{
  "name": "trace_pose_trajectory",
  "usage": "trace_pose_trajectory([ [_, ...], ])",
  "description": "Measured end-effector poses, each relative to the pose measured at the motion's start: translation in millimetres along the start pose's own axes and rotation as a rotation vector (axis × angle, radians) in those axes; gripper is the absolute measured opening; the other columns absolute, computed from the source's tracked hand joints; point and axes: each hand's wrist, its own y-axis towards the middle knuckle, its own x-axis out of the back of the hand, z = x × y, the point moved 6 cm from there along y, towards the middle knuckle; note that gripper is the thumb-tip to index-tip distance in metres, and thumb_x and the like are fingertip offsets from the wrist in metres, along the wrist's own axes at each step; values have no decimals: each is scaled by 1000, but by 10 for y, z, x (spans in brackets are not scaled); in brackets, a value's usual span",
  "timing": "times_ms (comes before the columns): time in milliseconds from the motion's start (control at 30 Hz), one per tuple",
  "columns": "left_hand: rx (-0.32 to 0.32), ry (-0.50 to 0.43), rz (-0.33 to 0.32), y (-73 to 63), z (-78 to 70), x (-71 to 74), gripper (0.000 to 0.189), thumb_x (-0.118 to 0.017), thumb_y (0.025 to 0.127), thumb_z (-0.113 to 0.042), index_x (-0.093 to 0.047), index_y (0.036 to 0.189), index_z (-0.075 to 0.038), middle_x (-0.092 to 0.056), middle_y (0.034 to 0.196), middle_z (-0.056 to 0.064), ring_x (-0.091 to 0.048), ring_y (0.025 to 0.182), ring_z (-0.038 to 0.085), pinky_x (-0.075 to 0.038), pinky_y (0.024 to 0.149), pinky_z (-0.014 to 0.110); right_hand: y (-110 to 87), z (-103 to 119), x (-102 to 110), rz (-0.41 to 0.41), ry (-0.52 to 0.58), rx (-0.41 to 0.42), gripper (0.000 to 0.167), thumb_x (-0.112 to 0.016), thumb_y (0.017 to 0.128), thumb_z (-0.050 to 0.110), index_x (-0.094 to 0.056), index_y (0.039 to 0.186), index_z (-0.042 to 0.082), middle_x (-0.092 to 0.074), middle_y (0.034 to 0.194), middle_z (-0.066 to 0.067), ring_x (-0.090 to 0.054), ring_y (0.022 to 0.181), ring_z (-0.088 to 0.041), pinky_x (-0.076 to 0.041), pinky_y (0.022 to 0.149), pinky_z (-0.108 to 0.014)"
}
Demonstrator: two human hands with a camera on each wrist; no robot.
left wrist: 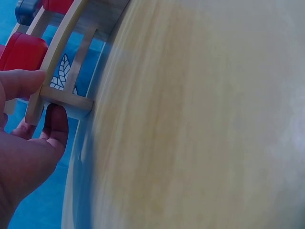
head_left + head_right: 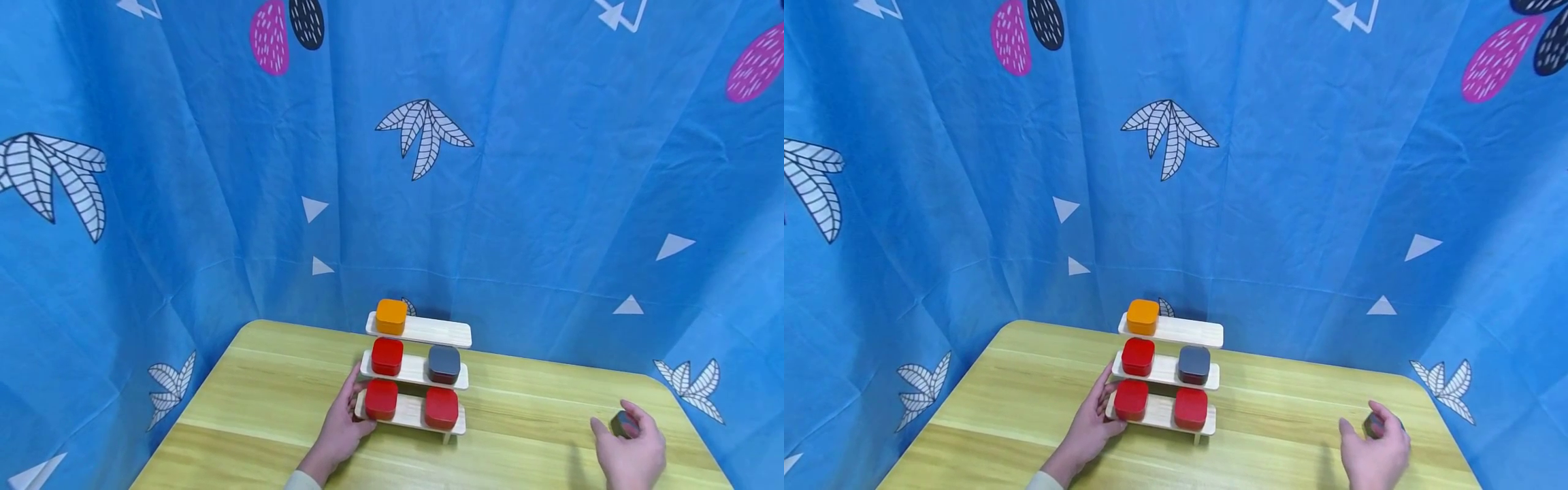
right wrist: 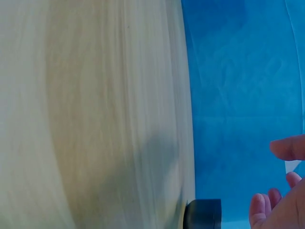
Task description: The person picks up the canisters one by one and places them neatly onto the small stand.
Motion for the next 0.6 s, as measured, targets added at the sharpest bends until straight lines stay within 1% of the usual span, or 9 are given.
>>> trace_pose_trajectory([
  [67,4,-1,-1,6,2,1,111,-67,77,22,-17,161,-29,-43,146,11,-44,130,34,-42,105,50,15,-21,3,8,8,-19,62,-76,83,10,-53,140,2,-47,133,-23,-46,116,-37,-44,86,-37],
  [100,6,-1,-2,9,6,1,111,-67,77,21,-17,161,-30,-43,146,11,-44,130,34,-42,104,50,19,-31,6,11,11,-30,63,-76,82,10,-52,140,2,-45,134,-24,-44,120,-41,-44,90,-44],
  [133,6,-2,-1,11,8,1,111,-67,77,21,-17,161,-30,-43,146,11,-44,130,34,-42,104,50,23,-43,8,16,12,-41,64,-75,83,10,-51,141,1,-44,135,-26,-42,123,-43,-42,94,-51],
  [200,7,-3,-1,14,16,1,111,-68,78,20,-16,162,-30,-43,146,10,-44,130,34,-43,103,50,38,-62,15,25,17,-54,64,-74,83,10,-50,141,0,-41,134,-29,-37,125,-47,-37,97,-60],
  [300,6,-3,-1,14,21,3,111,-68,77,20,-16,162,-30,-43,146,11,-44,130,35,-42,103,51,53,-91,35,28,4,-64,64,-74,84,11,-49,142,-1,-39,132,-31,-34,125,-48,-36,95,-60],
  [433,2,3,0,13,19,5,111,-68,77,21,-16,162,-30,-43,146,11,-44,130,35,-41,105,52,75,-141,64,31,-3,-81,66,-74,84,12,-47,143,-1,-33,134,-34,-33,123,-50,-36,93,-61],
  [500,-2,6,2,12,13,2,111,-68,77,21,-16,162,-30,-43,146,11,-44,130,35,-40,105,53,84,-184,76,27,2,-107,70,-74,83,12,-45,145,-1,-28,138,-36,-31,125,-51,-35,94,-64],
  [600,-7,3,5,5,-2,-1,111,-67,77,22,-16,161,-30,-43,146,11,-44,130,35,-40,105,52,107,-249,89,22,2,-165,77,-74,81,12,-39,149,2,-19,144,-37,-22,131,-54,-31,96,-68],
])
